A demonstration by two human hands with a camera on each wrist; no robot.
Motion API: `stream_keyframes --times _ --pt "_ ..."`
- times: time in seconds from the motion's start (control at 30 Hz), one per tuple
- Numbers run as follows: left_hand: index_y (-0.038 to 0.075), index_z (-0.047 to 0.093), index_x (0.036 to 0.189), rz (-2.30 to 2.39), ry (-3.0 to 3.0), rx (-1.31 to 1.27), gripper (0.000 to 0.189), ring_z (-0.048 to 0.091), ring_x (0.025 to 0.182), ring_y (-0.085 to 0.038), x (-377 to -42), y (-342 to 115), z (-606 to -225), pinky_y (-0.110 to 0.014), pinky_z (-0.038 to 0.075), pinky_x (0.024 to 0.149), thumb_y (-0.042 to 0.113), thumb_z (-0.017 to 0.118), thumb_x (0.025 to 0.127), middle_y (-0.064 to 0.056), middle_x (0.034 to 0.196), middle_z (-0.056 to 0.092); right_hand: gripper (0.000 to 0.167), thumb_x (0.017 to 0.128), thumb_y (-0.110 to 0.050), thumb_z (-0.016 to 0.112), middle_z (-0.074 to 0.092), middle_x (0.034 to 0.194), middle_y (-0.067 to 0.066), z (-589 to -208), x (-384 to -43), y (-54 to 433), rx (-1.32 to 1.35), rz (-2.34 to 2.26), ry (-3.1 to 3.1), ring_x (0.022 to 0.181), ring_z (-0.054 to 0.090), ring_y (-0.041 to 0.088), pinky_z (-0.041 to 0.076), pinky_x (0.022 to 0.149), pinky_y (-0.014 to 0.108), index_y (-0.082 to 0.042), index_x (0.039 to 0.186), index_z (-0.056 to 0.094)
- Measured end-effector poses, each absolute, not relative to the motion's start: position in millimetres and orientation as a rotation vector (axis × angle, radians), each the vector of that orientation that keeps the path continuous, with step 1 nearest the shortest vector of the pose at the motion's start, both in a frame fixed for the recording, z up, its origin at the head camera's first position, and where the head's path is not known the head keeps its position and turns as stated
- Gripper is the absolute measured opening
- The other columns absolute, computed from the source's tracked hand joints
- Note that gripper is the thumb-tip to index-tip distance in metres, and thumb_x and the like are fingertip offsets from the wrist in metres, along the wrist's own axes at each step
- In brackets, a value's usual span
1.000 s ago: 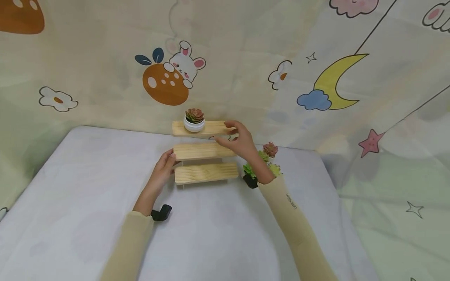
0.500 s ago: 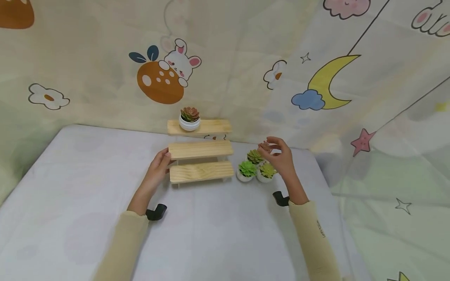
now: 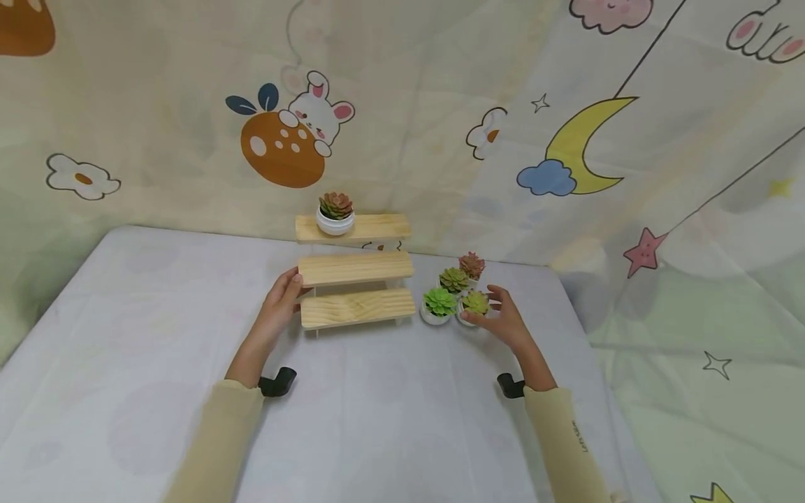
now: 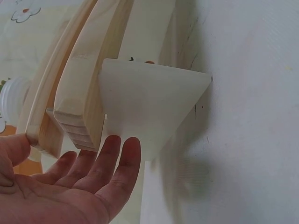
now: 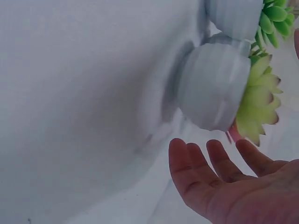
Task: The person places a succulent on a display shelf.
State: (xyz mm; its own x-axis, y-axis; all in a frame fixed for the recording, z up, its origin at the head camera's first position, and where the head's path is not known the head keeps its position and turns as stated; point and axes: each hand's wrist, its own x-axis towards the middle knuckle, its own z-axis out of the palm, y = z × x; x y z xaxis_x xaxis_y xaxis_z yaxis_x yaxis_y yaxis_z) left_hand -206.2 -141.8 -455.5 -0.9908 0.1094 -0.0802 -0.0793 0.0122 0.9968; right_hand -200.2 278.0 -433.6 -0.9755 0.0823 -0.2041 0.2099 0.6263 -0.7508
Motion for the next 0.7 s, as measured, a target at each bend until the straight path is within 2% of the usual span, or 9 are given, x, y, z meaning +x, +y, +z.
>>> stream_keyframes --times 0.3,0.7 --pt "-0.001 0.018 0.153 2.122 2.141 0.035 0.060 0.036 0.138 -0.039 -205 -142 -457 -0.055 0.034 0.107 0.035 0.032 0.108 -0.026 0.150 0.034 0.098 0.080 -0.031 0.082 0.031 0.149 0.023 -451 -205 283 0.271 -1.272 2.662 0.130 0.036 0.039 0.037 0.104 0.055 -0.001 0.151 0.023" --pt "-0.001 0.017 0.153 2.127 2.118 0.048 0.061 0.035 0.139 -0.039 -205 -141 -456 -0.054 0.033 0.107 0.037 0.031 0.107 -0.027 0.150 0.033 0.095 0.080 -0.031 0.081 0.039 0.143 0.027 -460 -205 288 0.380 -1.218 2.664 0.129 0.040 0.040 0.039 0.103 0.054 0.006 0.149 0.026"
